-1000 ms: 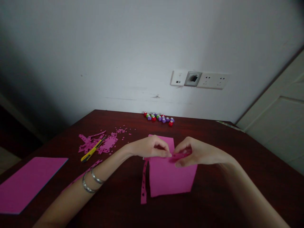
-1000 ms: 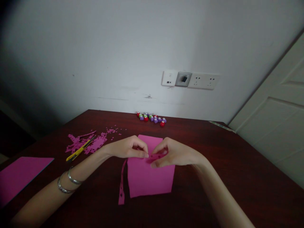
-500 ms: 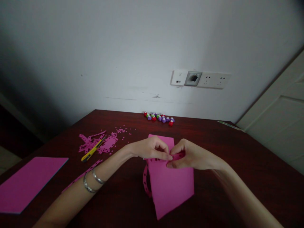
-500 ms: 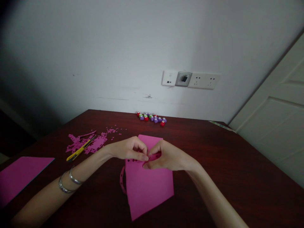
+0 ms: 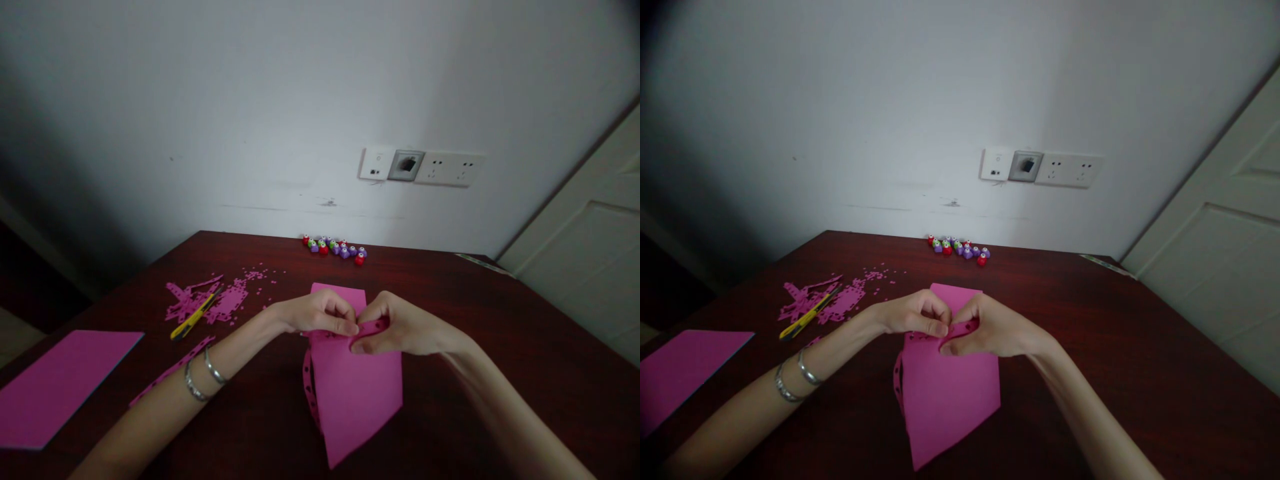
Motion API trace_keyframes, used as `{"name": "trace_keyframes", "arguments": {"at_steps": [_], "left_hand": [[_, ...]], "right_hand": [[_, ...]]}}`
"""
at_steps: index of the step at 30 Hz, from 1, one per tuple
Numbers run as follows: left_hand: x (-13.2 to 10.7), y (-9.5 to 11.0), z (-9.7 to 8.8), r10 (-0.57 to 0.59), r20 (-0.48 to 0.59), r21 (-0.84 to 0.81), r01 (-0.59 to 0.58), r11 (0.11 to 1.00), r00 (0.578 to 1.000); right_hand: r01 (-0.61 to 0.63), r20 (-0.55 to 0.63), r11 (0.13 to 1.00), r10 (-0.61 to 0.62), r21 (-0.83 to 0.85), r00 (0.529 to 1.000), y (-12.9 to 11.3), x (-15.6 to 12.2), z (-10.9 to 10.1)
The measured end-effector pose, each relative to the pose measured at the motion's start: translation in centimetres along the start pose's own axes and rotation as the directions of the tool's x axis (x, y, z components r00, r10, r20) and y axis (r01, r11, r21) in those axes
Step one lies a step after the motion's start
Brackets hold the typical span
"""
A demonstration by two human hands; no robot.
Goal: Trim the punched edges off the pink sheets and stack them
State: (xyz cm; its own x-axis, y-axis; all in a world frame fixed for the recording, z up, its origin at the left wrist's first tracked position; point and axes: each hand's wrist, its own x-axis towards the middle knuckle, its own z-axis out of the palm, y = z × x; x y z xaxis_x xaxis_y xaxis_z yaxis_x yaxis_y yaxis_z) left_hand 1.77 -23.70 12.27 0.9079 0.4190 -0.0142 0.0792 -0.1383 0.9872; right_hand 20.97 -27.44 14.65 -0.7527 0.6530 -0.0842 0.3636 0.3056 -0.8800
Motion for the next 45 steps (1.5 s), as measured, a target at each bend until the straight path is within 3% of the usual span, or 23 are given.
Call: {"name": "trace_keyframes", "arguments": {"at_steps": [17, 22, 28, 36, 45], "left_hand": [[0.3, -0.6, 0.4, -0.037, -0.048, -0.166, 0.028, 0.986, 0.998], [-0.4, 0.4, -0.4, 0.004, -0.109, 0.005, -0.003, 1.0, 0.994], [-1.3, 1.4, -1.6, -0.028, -0.126, 0.227, 0.057, 0.972, 0.992], [-0.7, 1.2, -0.5, -0.029, -0.096, 0.246, 0.052, 0.968, 0.995], [-0.5, 0.8, -0.4, 0.016, -0.135, 0.257, 0.019, 0.966, 0.991]], "right_hand": [[0.007, 0.024, 0.997, -0.008, 0.075, 1.0, 0.0, -0.2, 0.2], [0.005, -0.039, 1.0, -0.004, 0.018, 0.999, -0.1, -0.1, -0.2], [-0.013, -0.093, 0.994, 0.003, -0.109, 0.996, 0.4, -0.1, -1.0], [0.003, -0.007, 0.993, -0.003, -0.118, 1.0, -0.2, -0.1, -0.6], [0.016, -0.116, 1.0, -0.015, 0.01, 0.993, 0.5, 0.6, 0.3]]}}
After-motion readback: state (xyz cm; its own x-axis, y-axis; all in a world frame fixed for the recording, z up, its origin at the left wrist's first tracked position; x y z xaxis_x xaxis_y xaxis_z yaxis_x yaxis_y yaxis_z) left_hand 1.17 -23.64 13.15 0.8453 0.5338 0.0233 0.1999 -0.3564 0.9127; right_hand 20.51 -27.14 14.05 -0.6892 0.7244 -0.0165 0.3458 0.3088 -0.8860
